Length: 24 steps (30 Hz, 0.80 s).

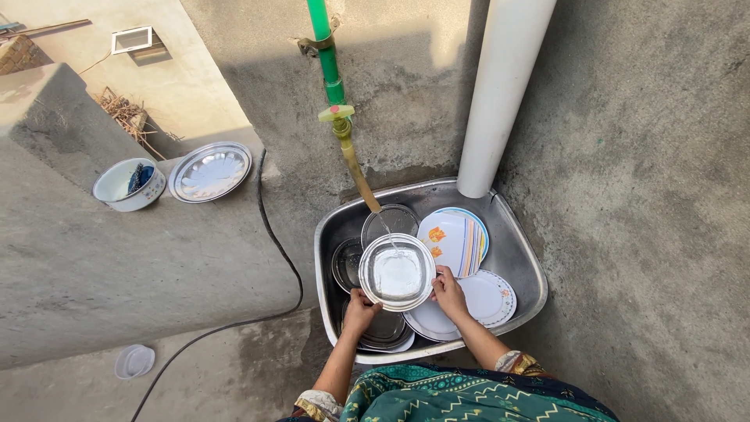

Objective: The recorder is washing a variety of dishes including plates and small metal bowls using water from an outdoor tap into a basin.

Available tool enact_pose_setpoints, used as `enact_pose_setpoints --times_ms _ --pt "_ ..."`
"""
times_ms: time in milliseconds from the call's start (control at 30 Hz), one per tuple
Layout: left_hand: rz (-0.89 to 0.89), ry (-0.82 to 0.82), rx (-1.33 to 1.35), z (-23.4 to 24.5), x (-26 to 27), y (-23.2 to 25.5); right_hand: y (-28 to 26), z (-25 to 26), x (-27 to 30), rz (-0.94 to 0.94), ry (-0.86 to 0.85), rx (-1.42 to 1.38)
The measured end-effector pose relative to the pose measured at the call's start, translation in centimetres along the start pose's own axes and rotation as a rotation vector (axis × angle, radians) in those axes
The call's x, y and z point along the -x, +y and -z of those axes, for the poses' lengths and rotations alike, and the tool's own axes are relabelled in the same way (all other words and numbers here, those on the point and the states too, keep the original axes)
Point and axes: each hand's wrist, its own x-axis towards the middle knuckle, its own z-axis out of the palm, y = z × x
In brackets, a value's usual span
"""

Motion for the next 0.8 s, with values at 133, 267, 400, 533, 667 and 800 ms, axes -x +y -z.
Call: enact_pose_setpoints --times_ms 133,267,400,533,667,800 --pt "-0.124 0.028 0.268 0.0 0.8 1.4 1.9 -0.2 -0.9 -0.072 0.003 -0.125" --pt "-0.243 -0.050 0.419 0.0 1.1 2.2 4.0 -0.1 -1.8 -0.188 0.041 -0.258" --pt "-0.170 -0.013 0.469 -1.1 -0.6 -0.3 3.0 -0.2 -1.5 -0.200 0.005 -0.220" --pt "-0.100 0.045 0.446 -1.4 -1.7 -2.1 2.6 -0.3 -1.5 -0.142 -0.041 -0.177" --pt "-0.094 0.132 0.344 -1.1 -1.4 -2.2 2.4 -0.5 -1.4 -0.069 -0.070 -0.180" --pt "-0.157 0.201 0.232 0.1 0.7 -0.6 1.7 -0.4 -1.1 -0.079 -0.103 -0.177"
